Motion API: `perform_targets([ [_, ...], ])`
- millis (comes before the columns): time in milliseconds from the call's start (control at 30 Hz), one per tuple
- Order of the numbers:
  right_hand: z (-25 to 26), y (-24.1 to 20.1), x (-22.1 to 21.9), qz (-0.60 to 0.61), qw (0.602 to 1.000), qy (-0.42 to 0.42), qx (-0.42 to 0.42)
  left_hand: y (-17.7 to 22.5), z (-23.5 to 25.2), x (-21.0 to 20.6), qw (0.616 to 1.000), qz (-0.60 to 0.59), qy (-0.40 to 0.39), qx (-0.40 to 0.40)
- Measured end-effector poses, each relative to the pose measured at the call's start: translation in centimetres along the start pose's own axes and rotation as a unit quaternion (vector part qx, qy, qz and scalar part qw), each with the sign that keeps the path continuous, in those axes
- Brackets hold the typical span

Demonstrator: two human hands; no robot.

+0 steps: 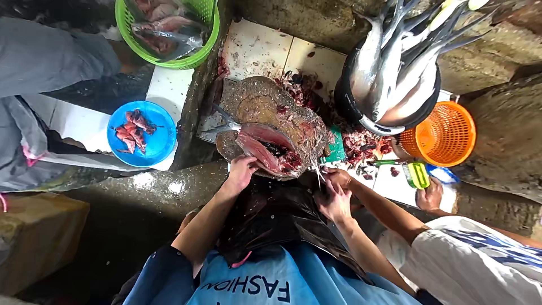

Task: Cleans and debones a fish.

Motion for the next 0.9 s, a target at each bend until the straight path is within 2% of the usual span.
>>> perform_targets([
  [67, -2.6, -0.7, 2.4, 0.074, 0.997, 0.001, 0.009, 0.6, 0.7, 0.4, 1.0, -0.025, 0.014, -0.008],
  [133, -3.0, -3.3, 5.9, 0.199, 0.979, -0.022, 0.035, 0.6, 0.8, 0.0, 0.999, -0.036, 0.009, -0.01],
  [233, -1.2, -9.1, 9.2, 0.352, 0.911, -0.175, 0.126, 0.5, -0.1, -0.6, 0.999, -0.034, -0.021, -0.011],
  [300, 0.8, -11.8, 9.0, 0.36, 0.889, -0.236, 0.153, 0.8, -0.2, -0.9, 0.998, -0.035, -0.037, -0.021],
  [400, 2.7, -12.8, 7.6, 0.365, 0.88, -0.262, 0.156, 1.1, 0.2, -1.0, 0.998, -0.053, -0.027, -0.032],
  [633, 2.9, -13.1, 6.8, 0.362, 0.882, -0.24, 0.184, 1.1, 1.3, -0.4, 0.996, -0.068, 0.003, -0.066],
  [900, 4.4, -15.8, 5.1, 0.355, 0.886, -0.248, 0.166, 1.1, 1.2, -0.2, 0.994, -0.086, -0.026, -0.059],
])
Point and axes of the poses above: each hand's wrist, its own z-axis towards the middle knuckle, its own x-axis out of the back of the hand, y = z × x, the point moved 3 cm from there along z, towards the middle knuckle, and after that the axes turned 11 degrees about -x, right-handed, at the moved point
